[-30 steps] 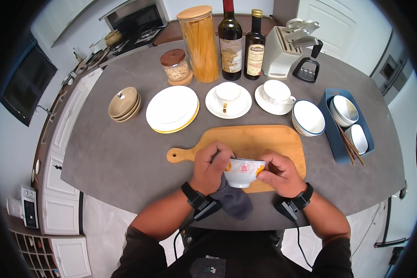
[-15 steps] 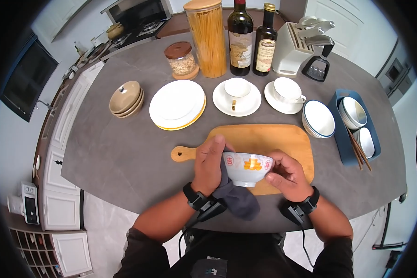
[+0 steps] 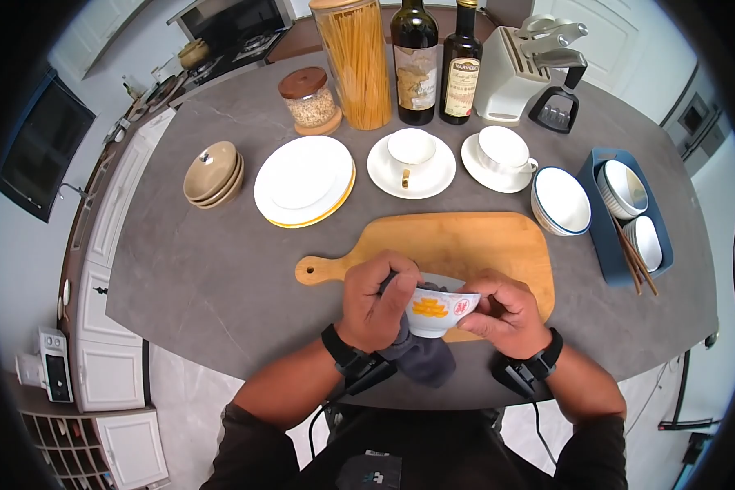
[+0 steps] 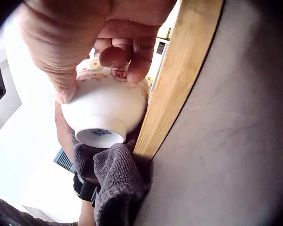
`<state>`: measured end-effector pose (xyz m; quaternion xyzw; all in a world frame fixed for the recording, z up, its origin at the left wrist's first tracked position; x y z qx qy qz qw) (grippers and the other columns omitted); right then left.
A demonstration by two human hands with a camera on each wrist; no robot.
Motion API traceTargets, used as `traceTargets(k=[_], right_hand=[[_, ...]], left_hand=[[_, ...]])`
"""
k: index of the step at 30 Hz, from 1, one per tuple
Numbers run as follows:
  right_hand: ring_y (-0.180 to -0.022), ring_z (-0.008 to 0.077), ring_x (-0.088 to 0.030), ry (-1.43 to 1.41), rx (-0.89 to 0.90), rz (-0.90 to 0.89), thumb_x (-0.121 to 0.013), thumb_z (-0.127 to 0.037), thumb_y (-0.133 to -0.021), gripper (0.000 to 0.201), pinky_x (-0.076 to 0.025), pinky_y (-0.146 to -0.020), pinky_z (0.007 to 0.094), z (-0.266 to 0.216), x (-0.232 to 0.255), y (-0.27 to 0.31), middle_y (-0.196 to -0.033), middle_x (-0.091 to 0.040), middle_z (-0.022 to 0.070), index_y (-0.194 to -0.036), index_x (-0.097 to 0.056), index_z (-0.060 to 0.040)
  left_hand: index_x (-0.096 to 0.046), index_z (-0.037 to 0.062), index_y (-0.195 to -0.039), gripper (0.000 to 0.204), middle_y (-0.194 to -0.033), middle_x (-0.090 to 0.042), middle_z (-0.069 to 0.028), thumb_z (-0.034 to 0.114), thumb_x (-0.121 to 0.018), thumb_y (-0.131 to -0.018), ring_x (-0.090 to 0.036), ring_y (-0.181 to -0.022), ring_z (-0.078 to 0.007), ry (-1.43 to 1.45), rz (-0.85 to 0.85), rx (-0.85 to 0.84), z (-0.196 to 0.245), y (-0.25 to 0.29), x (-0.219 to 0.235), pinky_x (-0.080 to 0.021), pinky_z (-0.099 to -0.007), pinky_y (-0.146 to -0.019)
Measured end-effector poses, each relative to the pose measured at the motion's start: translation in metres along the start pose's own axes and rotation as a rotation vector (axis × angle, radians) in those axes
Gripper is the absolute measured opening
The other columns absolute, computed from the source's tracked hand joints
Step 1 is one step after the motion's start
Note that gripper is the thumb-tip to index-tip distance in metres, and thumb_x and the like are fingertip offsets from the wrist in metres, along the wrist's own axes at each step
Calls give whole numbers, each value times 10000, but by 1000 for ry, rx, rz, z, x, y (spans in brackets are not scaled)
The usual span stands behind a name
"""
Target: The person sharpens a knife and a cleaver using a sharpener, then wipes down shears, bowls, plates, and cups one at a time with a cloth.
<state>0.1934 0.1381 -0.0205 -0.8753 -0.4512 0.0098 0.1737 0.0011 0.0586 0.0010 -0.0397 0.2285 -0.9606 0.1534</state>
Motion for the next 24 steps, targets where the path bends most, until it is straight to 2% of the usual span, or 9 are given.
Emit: traceTargets(k=[4,6,9,12,17,19,24], right_hand=[[-684,41,-501,32,3,6,-861,-108,-894,385,-422,-617,229,0,1,-3,-954,-659,3,-1222,-688,-7],[-722,55,-552,-120,-117,34,-870,-159,-893,417,-455,-642,240,8,0,-2,-969,-671,15,-1227,-685,10],[-763,81,-594,-32,-55,20,-876,-199,-890,446,-481,-666,256,8,1,-3,-965,-675,32,-1225,-682,23],[-773,102,-600,9,-64,-32,-875,-197,-890,444,-483,-667,272,8,1,-3,-944,-665,43,-1222,-679,24],[-754,111,-599,15,-88,-20,-873,-209,-892,424,-481,-656,276,10,3,-2,-909,-652,43,-1193,-683,21],[-750,112,-599,16,-90,-19,-873,-215,-892,420,-480,-653,278,10,2,-1,-900,-651,43,-1184,-684,20],[-735,132,-603,-23,-89,5,-879,-222,-881,429,-482,-650,290,10,0,-2,-877,-646,51,-1178,-684,17]], left_hand=[[-650,-1,-895,401,-850,-668,-50,331,-564,-1103,-590,-766,-104,54,48,77,-1,-2,1,-472,-278,-708],[-652,-3,-891,406,-844,-660,-44,320,-545,-1112,-578,-765,-96,96,63,120,-9,0,0,-462,-273,-711],[-654,-7,-883,425,-835,-650,-38,314,-516,-1126,-562,-767,-86,164,78,187,-22,0,2,-449,-267,-719],[-653,-8,-877,447,-832,-649,-39,329,-504,-1131,-562,-769,-87,214,93,229,-29,-1,3,-449,-266,-722],[-655,3,-876,464,-833,-660,-38,359,-503,-1132,-579,-772,-86,259,110,275,-31,-1,2,-465,-267,-726],[-635,10,-877,553,-826,-689,-125,453,-429,-1135,-646,-770,-173,180,120,318,-33,-1,3,-522,-322,-760],[-636,11,-875,576,-826,-693,-137,475,-413,-1133,-661,-771,-193,262,148,410,-36,-2,4,-534,-337,-773]])
Point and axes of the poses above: each hand's wrist, its own y-axis away from the middle knuckle, its own x-axis out of the back of the hand, z = x × y, the point moved 7 cm from there along -y, towards the middle knuckle
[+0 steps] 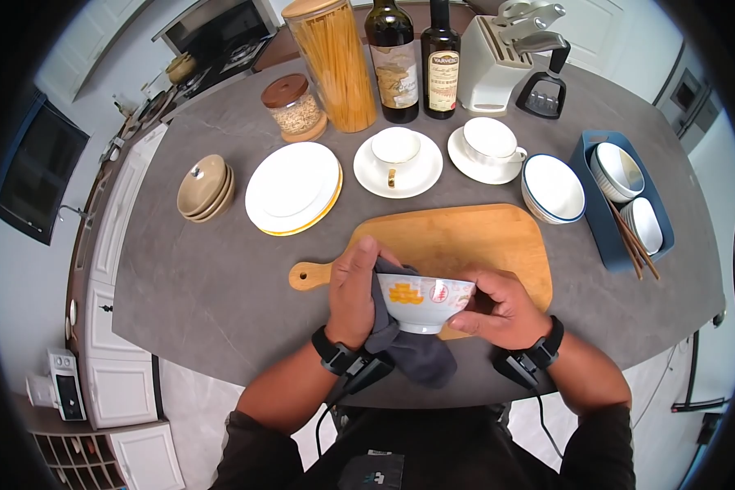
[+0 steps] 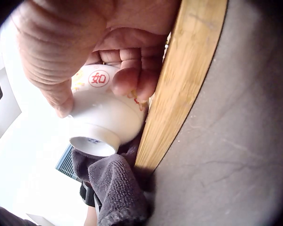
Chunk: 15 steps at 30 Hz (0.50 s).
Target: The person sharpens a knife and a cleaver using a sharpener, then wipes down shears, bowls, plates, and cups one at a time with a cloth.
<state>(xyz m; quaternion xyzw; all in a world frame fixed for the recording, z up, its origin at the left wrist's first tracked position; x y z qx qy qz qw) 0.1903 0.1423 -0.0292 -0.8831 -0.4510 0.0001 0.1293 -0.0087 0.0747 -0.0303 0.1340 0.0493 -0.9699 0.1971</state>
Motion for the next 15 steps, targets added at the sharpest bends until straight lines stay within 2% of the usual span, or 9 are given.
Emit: traceTargets(k=[8,11,15], right_hand=[[-750,138,-601,53,11,-30,-875,-193,-880,415,-481,-660,290,-3,0,-1,-892,-644,55,-1187,-686,14],[-759,131,-596,60,8,-39,-873,-177,-881,410,-478,-668,284,-5,0,-1,-905,-645,50,-1192,-686,14],[-776,111,-586,10,-12,-24,-867,-166,-888,397,-475,-682,275,-6,-1,-1,-921,-650,35,-1194,-689,15]], left_hand=[[-647,10,-871,577,-817,-712,-157,471,-417,-1132,-670,-758,-193,-13,12,18,0,0,3,-541,-333,-768],[-656,17,-870,571,-816,-720,-147,471,-429,-1130,-675,-748,-180,-29,38,20,1,1,1,-545,-318,-753],[-660,27,-872,561,-809,-719,-122,481,-450,-1126,-678,-741,-160,36,-12,14,-3,-1,2,-545,-298,-732]])
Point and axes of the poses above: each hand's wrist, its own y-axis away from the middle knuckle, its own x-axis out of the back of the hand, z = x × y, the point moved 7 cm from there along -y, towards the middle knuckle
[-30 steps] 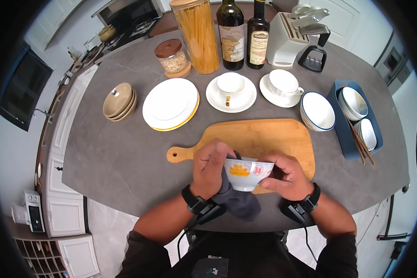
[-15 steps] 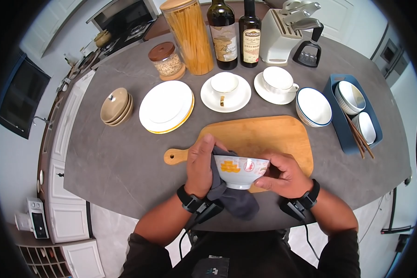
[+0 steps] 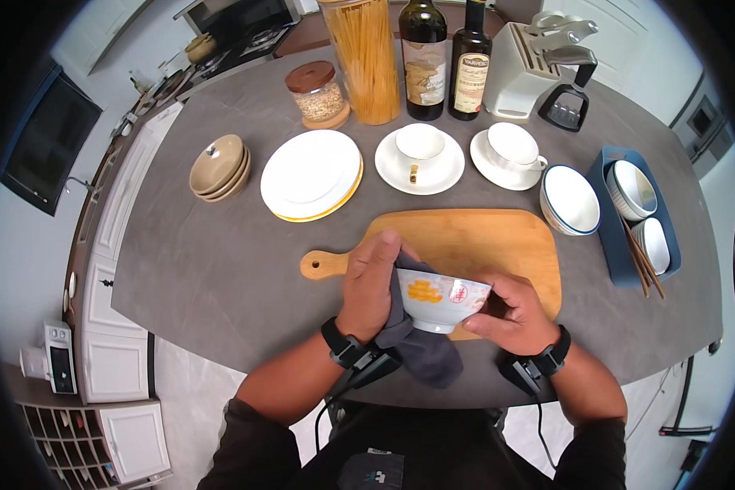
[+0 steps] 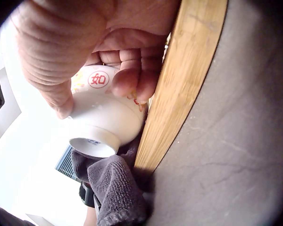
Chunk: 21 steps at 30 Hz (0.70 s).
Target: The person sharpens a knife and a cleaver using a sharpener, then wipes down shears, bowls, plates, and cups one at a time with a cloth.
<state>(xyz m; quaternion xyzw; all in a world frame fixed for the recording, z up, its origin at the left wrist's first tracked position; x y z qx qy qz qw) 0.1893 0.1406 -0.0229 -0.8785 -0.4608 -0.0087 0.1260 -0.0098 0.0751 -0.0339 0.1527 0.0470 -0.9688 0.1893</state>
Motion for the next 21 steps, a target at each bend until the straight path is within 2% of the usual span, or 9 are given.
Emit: traceTargets(k=[21], right_hand=[[-770,109,-580,29,9,-11,-866,-193,-896,383,-470,-688,275,0,1,0,-909,-651,33,-1174,-702,12]], left_hand=[[-654,38,-876,512,-803,-710,-91,455,-487,-1123,-667,-730,-133,49,-10,5,2,0,-2,-533,-274,-717]])
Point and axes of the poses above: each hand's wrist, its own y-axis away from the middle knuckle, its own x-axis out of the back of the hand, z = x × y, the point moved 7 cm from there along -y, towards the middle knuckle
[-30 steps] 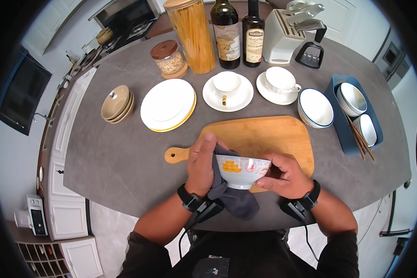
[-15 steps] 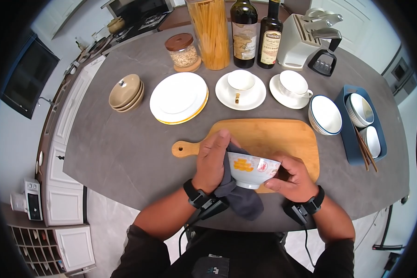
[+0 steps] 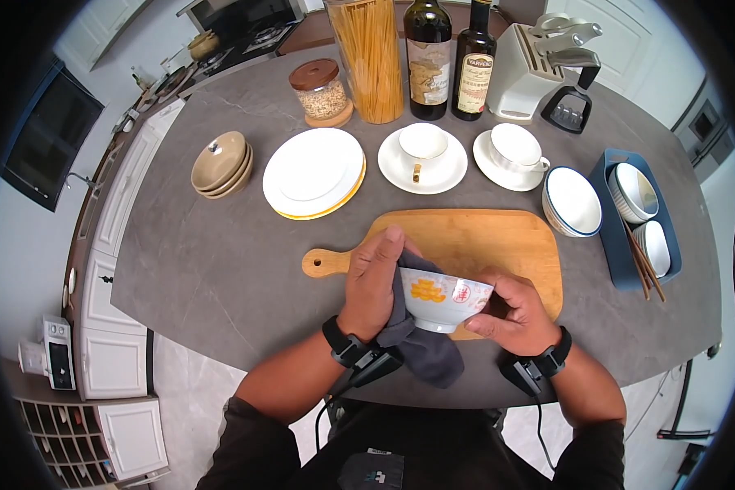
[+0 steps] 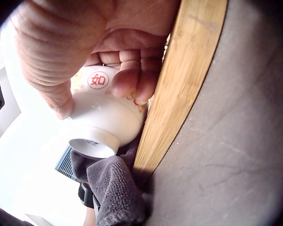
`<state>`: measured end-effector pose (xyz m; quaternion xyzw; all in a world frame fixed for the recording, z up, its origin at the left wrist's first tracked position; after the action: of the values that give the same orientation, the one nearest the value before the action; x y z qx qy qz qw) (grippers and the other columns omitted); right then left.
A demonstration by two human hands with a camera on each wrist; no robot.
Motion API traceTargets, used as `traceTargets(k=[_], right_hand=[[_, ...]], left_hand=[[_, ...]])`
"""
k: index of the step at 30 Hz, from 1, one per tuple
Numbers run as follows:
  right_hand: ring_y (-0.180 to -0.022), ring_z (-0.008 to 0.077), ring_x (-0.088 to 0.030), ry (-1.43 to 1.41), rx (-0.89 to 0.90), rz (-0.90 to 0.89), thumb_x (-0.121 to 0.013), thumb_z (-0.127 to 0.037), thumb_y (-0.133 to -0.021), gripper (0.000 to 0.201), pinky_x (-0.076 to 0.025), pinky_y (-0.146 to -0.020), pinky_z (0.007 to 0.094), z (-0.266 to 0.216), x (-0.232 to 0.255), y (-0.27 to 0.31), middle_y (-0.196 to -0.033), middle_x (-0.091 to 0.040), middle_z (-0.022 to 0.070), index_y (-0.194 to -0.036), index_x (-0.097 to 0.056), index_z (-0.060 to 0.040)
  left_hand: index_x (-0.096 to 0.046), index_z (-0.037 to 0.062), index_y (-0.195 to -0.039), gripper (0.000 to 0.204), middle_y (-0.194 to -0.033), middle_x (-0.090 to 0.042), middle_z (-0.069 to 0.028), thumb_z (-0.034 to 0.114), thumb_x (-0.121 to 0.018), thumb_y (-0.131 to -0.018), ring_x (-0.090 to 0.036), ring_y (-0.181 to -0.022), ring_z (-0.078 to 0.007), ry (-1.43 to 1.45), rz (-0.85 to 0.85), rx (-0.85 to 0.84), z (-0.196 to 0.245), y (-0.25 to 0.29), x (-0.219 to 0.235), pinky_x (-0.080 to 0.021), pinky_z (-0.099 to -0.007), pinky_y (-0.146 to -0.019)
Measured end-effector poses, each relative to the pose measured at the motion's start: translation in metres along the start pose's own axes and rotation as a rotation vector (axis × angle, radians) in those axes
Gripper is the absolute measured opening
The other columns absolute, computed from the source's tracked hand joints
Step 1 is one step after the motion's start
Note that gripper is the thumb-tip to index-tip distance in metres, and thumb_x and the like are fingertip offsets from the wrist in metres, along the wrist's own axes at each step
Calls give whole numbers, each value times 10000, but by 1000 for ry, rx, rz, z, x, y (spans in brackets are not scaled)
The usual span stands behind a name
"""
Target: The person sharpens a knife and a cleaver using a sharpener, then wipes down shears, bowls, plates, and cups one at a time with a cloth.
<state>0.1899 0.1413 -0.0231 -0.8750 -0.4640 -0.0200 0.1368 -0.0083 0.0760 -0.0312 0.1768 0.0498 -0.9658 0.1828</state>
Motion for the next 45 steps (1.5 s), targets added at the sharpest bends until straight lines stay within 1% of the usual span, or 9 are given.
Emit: traceTargets(k=[19,32,35,37,45], right_hand=[[-764,109,-578,17,12,-2,-867,-214,-898,376,-471,-684,271,1,0,0,-906,-651,33,-1149,-703,11],[-748,111,-571,19,22,5,-861,-218,-903,371,-459,-669,278,-1,-1,0,-887,-636,33,-1148,-704,11],[-749,113,-572,15,17,4,-861,-215,-904,370,-460,-671,278,0,-1,0,-889,-635,34,-1149,-703,12],[-749,113,-572,7,13,4,-860,-214,-904,369,-460,-673,279,0,-1,0,-890,-634,35,-1149,-703,13],[-756,117,-573,18,10,3,-863,-215,-900,370,-462,-675,282,1,0,1,-890,-631,36,-1144,-703,12]], left_hand=[[-656,38,-895,495,-793,-705,-64,449,-499,-1121,-642,-718,-99,1,19,8,6,2,-5,-509,-259,-698],[-660,36,-910,489,-795,-706,-65,450,-504,-1118,-646,-720,-103,25,6,18,5,2,-4,-514,-260,-701],[-661,37,-908,485,-798,-706,-66,444,-503,-1120,-647,-722,-104,36,6,23,6,2,-5,-516,-260,-705],[-659,23,-899,458,-805,-715,-62,383,-497,-1132,-663,-724,-97,49,5,5,6,2,-5,-531,-258,-694],[-659,24,-902,455,-807,-716,-63,384,-500,-1131,-663,-723,-98,56,-5,6,5,2,-5,-533,-261,-693]])
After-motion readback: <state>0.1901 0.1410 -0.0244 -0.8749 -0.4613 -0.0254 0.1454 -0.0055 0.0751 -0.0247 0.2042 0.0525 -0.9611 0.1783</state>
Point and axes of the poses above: each hand's wrist, its own y-axis away from the middle knuckle, its own x-axis out of the back of the hand, z = x × y, the point moved 7 cm from there along -y, towards the middle knuckle
